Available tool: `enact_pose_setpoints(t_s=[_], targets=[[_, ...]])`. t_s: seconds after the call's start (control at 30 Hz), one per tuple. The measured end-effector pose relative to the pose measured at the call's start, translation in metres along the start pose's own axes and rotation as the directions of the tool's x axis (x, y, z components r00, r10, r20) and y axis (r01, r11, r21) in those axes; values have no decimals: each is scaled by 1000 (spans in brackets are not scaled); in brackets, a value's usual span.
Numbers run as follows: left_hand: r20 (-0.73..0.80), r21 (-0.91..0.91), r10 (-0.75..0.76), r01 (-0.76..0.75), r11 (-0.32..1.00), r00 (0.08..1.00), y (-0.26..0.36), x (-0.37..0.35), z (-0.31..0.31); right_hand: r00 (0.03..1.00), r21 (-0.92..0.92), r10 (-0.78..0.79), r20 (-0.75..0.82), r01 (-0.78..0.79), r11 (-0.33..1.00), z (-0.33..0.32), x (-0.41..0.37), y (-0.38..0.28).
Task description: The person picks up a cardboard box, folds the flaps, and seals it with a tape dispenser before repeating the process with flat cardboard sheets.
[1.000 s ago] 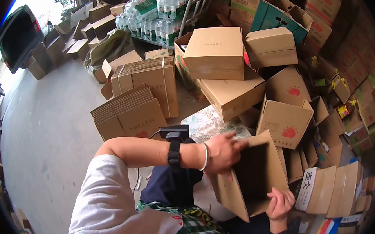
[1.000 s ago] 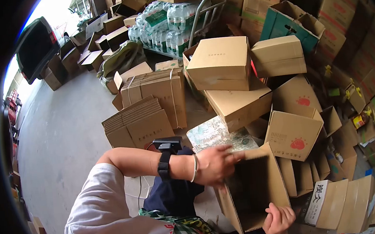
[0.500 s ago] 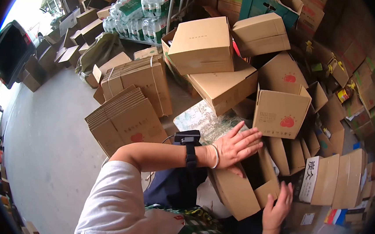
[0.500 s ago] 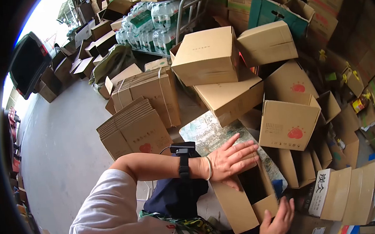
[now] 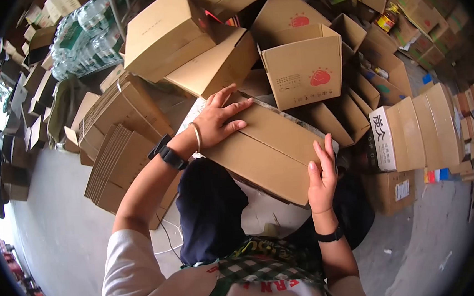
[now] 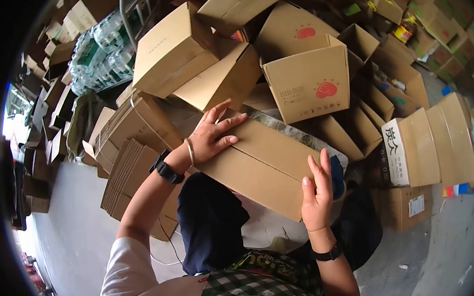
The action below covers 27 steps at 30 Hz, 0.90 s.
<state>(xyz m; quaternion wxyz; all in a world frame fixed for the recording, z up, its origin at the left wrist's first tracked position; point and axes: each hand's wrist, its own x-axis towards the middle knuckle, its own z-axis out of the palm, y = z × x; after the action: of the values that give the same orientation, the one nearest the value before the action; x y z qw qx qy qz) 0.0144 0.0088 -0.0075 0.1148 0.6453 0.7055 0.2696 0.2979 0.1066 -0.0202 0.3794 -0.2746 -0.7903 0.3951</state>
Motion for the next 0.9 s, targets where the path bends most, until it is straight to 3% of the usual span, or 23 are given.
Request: enact_pose_setpoints(t_s=[0.07, 0.13, 0.17, 0.2, 0.23, 0.27, 0.3, 0.33, 0.37, 0.4, 0.43, 0.47, 0.53, 0.57, 0.63, 0.67, 0.73, 0.8, 0.83, 0.87, 0.9], targets=[[-66, 15, 97, -96, 995, 993, -8, 0, 7, 1000, -12, 25, 0, -25, 1000, -2, -1, 3], [9, -77, 61, -60, 995, 998, -6, 2, 2, 994, 212, 68, -83, -49, 976, -5, 0, 10], [18, -76, 58, -57, 996, 998, -5, 3, 2, 972, 311, 134, -195, -68, 948, -7, 1, 25], [24, -71, 54, -52, 996, 998, -3, 3, 2, 908, 309, 289, -303, -193, 931, -12, 3, 45], [23, -75, 57, -55, 996, 998, -1, 3, 0, 870, -82, 492, 26, -488, 869, -26, -5, 122], [8, -62, 63, -63, 996, 998, 1, 4, 1, 643, -520, 731, 229, -554, 650, -37, -19, 189], [-7, -46, 67, -68, 997, 998, 3, 4, -1, 643, -519, 733, 223, -558, 648, -27, -32, 195], [-4, -52, 71, -71, 996, 997, 3, 4, -2, 737, -748, 661, 143, -357, 560, -12, -49, 193], [-12, -67, 74, -75, 995, 997, 4, 4, -3, 824, -912, 557, 104, -143, 383, -5, -60, 195], [-22, -81, 75, -76, 994, 997, 3, 3, -2, 823, -915, 559, 105, -140, 378, -4, -66, 214], [-48, -72, 81, -85, 994, 996, 1, 3, 0, 908, -861, 412, 75, -149, 486, -2, -65, 223], [-49, -75, 79, -82, 994, 996, 1, 4, 0, 919, -778, 394, -24, -265, 570, -13, -60, 232], [-63, 47, 117, -114, 992, 991, 2, 5, -3, 911, -530, 347, -223, -412, 742, -31, -35, 218], [-82, 39, 110, -107, 993, 990, 1, 6, -1, 867, -271, 386, -314, -471, 839, -46, -8, 188], [-85, 39, 106, -103, 994, 991, 1, 7, 0, 907, 110, 249, -340, -224, 968, -63, 40, 76], [-85, 42, 105, -102, 994, 991, 1, 7, 0, 863, 346, 360, -354, -236, 908, -70, 55, 49], [-58, 40, 91, -89, 995, 994, 3, 7, -1, 943, 633, 334, 3, -261, 729, -80, 64, 13], [-53, 79, 101, -96, 992, 994, 1, 7, 0, 906, 675, 302, 295, -422, 605, -76, 61, -1], [-62, 86, 95, -90, 992, 994, 1, 7, 0, 961, 556, 210, 182, -277, 784, -58, 58, -4], [-53, 90, 100, -95, 991, 994, 1, 7, -1, 969, 511, 165, 184, -238, 826, -43, 54, -14], [-42, 91, 102, -98, 991, 994, 2, 6, -1, 938, 522, 202, 280, -326, 788, -41, 51, -3]])
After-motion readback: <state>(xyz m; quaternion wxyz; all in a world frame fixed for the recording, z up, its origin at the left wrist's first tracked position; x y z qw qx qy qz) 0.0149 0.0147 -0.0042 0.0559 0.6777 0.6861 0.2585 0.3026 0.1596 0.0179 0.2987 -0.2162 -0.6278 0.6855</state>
